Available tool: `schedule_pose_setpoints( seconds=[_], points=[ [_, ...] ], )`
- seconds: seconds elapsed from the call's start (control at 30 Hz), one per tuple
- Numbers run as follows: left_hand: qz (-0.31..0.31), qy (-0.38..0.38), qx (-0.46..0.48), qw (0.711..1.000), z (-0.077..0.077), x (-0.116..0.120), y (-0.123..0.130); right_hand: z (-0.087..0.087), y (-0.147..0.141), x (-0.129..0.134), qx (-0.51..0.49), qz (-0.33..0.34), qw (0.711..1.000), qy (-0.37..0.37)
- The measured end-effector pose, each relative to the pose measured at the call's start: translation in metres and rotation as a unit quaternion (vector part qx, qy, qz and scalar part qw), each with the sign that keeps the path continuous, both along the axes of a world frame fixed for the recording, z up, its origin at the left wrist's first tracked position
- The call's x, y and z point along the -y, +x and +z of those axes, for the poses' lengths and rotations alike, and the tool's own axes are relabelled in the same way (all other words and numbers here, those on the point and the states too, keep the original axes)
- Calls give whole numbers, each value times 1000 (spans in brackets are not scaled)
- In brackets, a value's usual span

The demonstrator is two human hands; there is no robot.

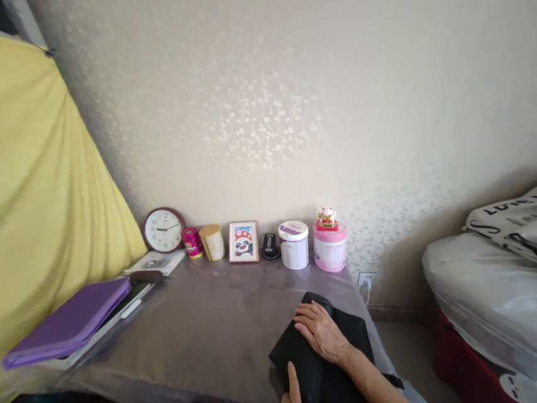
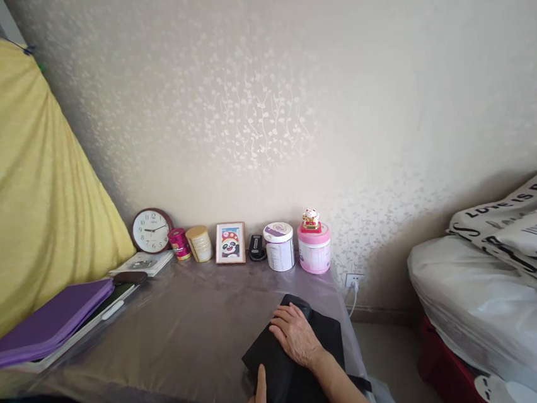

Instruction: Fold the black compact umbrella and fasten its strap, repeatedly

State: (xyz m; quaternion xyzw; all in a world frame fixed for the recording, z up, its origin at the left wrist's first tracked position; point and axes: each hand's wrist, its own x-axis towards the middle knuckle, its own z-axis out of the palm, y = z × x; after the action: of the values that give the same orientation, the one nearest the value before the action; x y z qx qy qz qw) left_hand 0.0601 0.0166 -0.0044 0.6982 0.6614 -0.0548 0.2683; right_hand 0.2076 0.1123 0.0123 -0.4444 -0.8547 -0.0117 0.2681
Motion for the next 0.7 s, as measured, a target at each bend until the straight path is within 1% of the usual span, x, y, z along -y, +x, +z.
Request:
schedule_pose_setpoints(
  seconds=[0.13, 0.23, 0.33, 0.47, 0.53, 0.6, 0.7],
  points=[
    [14, -2, 12, 1000, -1, 1, 0, 2, 9, -23, 21, -19, 1000, 4],
    [28, -5, 16, 999, -3, 1, -1, 5, 15, -38, 50, -39, 998, -31],
    [42, -26, 21, 999, -5, 1, -2, 4, 19, -50, 50, -87, 992, -71],
    [60, -50, 69, 995, -7, 0, -5, 1, 24, -62, 27, -148, 985, -88],
    [62, -44, 90, 993, -7, 0, -7, 1, 31, -62, 19, -170, 982, -78],
    [70, -38, 92, 993, -5, 2, -9, 1, 43, -57, -7, -202, 978, -57],
    [60, -15, 85, 995, 1, 5, -9, -4, 68, -36, -109, -262, 959, 4]
  ],
)
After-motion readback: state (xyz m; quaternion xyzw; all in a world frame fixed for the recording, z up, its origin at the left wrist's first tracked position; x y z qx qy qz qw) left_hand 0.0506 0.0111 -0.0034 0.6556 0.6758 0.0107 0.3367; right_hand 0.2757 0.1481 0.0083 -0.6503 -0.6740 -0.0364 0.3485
